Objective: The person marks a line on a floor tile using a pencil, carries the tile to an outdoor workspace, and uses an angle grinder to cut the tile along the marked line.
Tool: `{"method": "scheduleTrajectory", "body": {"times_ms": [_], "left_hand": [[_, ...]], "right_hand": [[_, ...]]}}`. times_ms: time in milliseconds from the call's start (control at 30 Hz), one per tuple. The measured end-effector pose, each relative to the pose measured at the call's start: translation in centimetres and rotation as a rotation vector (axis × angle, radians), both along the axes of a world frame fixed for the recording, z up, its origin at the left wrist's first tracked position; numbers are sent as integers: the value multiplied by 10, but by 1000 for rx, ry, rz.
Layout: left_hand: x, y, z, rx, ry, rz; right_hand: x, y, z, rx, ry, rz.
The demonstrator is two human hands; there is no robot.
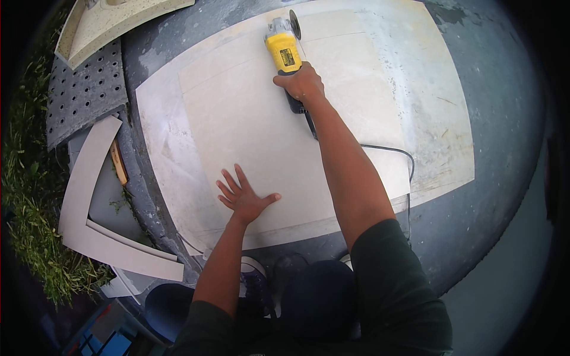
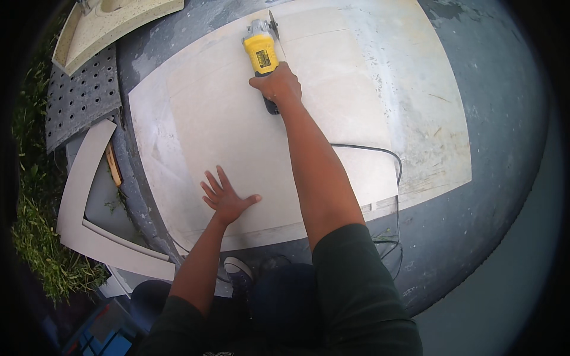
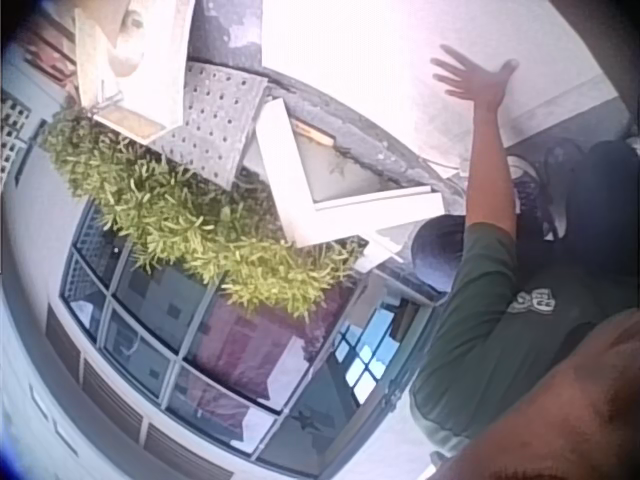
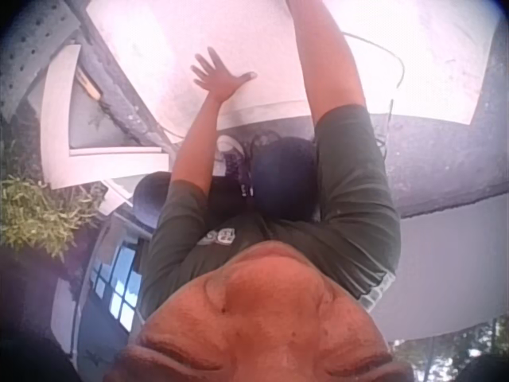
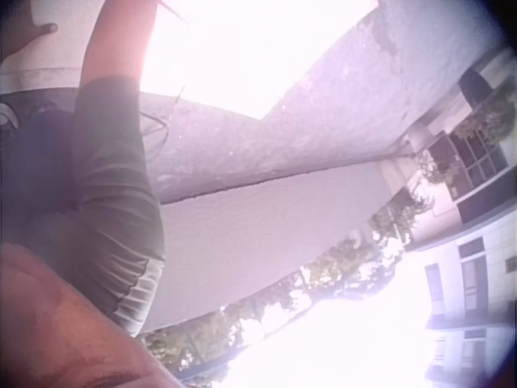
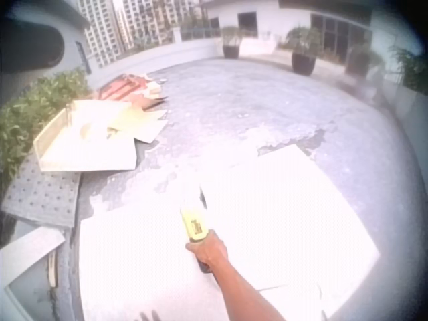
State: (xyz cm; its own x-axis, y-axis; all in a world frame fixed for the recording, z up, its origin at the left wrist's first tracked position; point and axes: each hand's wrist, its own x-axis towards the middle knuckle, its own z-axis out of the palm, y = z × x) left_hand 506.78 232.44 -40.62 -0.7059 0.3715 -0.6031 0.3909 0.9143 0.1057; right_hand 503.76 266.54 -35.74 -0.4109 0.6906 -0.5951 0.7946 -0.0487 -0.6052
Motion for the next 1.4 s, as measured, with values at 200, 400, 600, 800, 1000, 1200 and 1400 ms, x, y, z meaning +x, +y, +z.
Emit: {"method": "scheduleTrajectory", "body": {"times_ms": [200,400,600,800,1000,1200,1400], "left_hand": [[2,0,-3,16,21,-11],[0,-2,-3,7,31,-13],[0,2,0,-6,14,-6],[0,4,4,-12,-11,11],[-1,8,10,-19,-56,39],[-1,7,11,-23,-60,44],[-1,6,10,-7,-58,44]], "right_hand": [[10,-4,-2,-15,-1,2],[18,-13,-3,-13,22,-4],[24,-17,-4,-4,13,-10],[33,-24,0,-8,5,-5],[41,-29,0,-11,9,-4],[47,-36,0,-23,-1,-13],[53,-40,1,-17,-8,-9]]}}
